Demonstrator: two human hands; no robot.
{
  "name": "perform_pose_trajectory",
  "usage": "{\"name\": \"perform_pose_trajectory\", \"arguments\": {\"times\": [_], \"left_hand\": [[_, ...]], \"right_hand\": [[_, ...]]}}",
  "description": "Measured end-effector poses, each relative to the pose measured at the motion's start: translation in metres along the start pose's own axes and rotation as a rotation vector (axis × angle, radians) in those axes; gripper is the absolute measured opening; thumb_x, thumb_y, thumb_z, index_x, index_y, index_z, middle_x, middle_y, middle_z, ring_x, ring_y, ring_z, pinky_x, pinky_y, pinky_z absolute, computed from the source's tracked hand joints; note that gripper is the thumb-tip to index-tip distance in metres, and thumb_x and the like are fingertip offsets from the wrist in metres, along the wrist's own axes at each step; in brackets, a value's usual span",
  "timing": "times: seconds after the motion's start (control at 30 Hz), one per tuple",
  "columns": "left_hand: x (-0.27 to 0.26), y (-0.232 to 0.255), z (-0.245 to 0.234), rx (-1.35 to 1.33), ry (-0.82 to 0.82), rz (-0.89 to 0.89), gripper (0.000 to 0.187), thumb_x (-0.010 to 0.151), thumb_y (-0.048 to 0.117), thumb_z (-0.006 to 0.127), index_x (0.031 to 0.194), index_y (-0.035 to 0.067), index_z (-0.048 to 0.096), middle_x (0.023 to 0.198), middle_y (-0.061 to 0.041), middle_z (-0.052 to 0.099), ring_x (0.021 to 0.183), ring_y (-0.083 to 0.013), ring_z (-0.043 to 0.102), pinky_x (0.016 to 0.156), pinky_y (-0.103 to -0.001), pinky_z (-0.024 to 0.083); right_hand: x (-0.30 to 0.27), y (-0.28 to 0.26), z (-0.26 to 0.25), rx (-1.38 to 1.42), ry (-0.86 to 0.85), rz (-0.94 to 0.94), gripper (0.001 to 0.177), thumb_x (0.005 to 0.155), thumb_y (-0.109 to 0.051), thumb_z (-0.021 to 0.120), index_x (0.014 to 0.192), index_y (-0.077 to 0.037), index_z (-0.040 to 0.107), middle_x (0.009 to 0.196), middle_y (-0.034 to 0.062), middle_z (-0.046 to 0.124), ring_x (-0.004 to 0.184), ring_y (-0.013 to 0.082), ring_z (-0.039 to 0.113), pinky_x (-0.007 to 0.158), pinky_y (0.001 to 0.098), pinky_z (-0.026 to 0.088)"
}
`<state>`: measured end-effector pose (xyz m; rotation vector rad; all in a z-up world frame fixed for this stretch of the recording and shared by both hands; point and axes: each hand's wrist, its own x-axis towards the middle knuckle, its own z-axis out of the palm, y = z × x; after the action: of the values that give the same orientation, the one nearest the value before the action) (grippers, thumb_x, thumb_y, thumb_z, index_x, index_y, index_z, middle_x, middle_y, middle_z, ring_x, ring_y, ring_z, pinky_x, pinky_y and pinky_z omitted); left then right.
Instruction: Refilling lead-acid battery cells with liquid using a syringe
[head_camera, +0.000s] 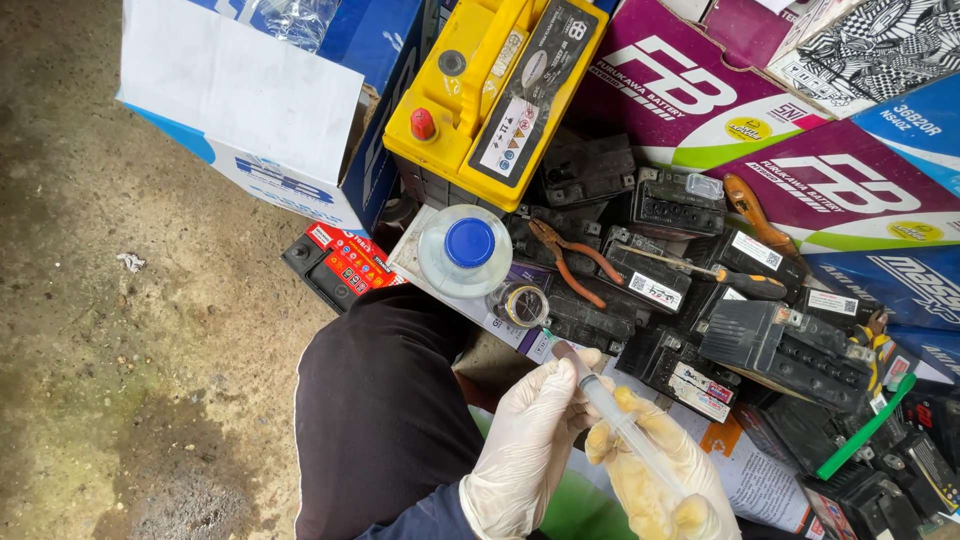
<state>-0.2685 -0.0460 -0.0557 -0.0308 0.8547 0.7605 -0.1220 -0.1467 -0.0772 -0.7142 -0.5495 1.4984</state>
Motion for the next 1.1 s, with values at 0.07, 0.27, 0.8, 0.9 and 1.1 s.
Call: {"name": "perform_pose_trajectory", "arguments": {"times": [0.07, 0.27, 0.8, 0.9, 1.1], "left_hand": [[0.0, 0.0, 0.0, -0.004, -0.015, 0.009, 0.038, 0.097, 0.033, 0.065, 0.11, -0.001, 0.076, 0.088, -0.01, 0.073, 0.075, -0.0126, 0.064, 0.072, -0.025, 0.051], [0.002, 0.004, 0.005, 0.019, 0.074, 0.017, 0.037, 0.096, 0.034, 0.065, 0.106, 0.0, 0.078, 0.092, -0.01, 0.076, 0.082, -0.0138, 0.065, 0.075, -0.027, 0.047], [0.009, -0.002, -0.003, 0.002, -0.014, 0.068, 0.038, 0.099, 0.029, 0.062, 0.116, -0.002, 0.076, 0.087, -0.012, 0.073, 0.076, -0.0149, 0.061, 0.077, -0.025, 0.047], [0.007, 0.0, 0.0, -0.022, -0.005, 0.035, 0.039, 0.097, 0.029, 0.064, 0.116, -0.003, 0.074, 0.088, -0.014, 0.072, 0.077, -0.019, 0.064, 0.077, -0.029, 0.051], [0.011, -0.004, -0.003, 0.006, 0.002, 0.039, 0.037, 0.099, 0.028, 0.063, 0.114, -0.003, 0.076, 0.086, -0.013, 0.072, 0.075, -0.0176, 0.063, 0.076, -0.028, 0.05]], "right_hand": [[0.001, 0.001, -0.002, 0.039, -0.04, 0.005, 0.083, 0.1, -0.044, 0.095, 0.15, 0.004, 0.049, 0.163, 0.0222, 0.034, 0.125, 0.0439, 0.054, 0.113, 0.0547, 0.034], [0.008, 0.002, 0.011, 0.027, 0.018, -0.019, 0.076, 0.099, -0.043, 0.095, 0.148, 0.001, 0.055, 0.162, 0.0187, 0.038, 0.117, 0.0391, 0.055, 0.102, 0.0484, 0.039], [0.031, -0.009, 0.039, 0.024, -0.046, 0.063, 0.091, 0.101, -0.048, 0.091, 0.155, 0.002, 0.038, 0.144, 0.0205, 0.053, 0.118, 0.0287, 0.056, 0.1, 0.0441, 0.046], [0.032, -0.011, 0.04, -0.032, -0.078, 0.077, 0.096, 0.1, -0.06, 0.086, 0.158, -0.003, 0.035, 0.146, 0.0169, 0.047, 0.111, 0.0295, 0.053, 0.092, 0.043, 0.046], [0.026, -0.006, 0.033, -0.038, 0.052, 0.13, 0.097, 0.088, -0.061, 0.093, 0.152, -0.003, 0.048, 0.126, 0.0183, 0.061, 0.099, 0.0287, 0.056, 0.089, 0.0379, 0.04]]}}
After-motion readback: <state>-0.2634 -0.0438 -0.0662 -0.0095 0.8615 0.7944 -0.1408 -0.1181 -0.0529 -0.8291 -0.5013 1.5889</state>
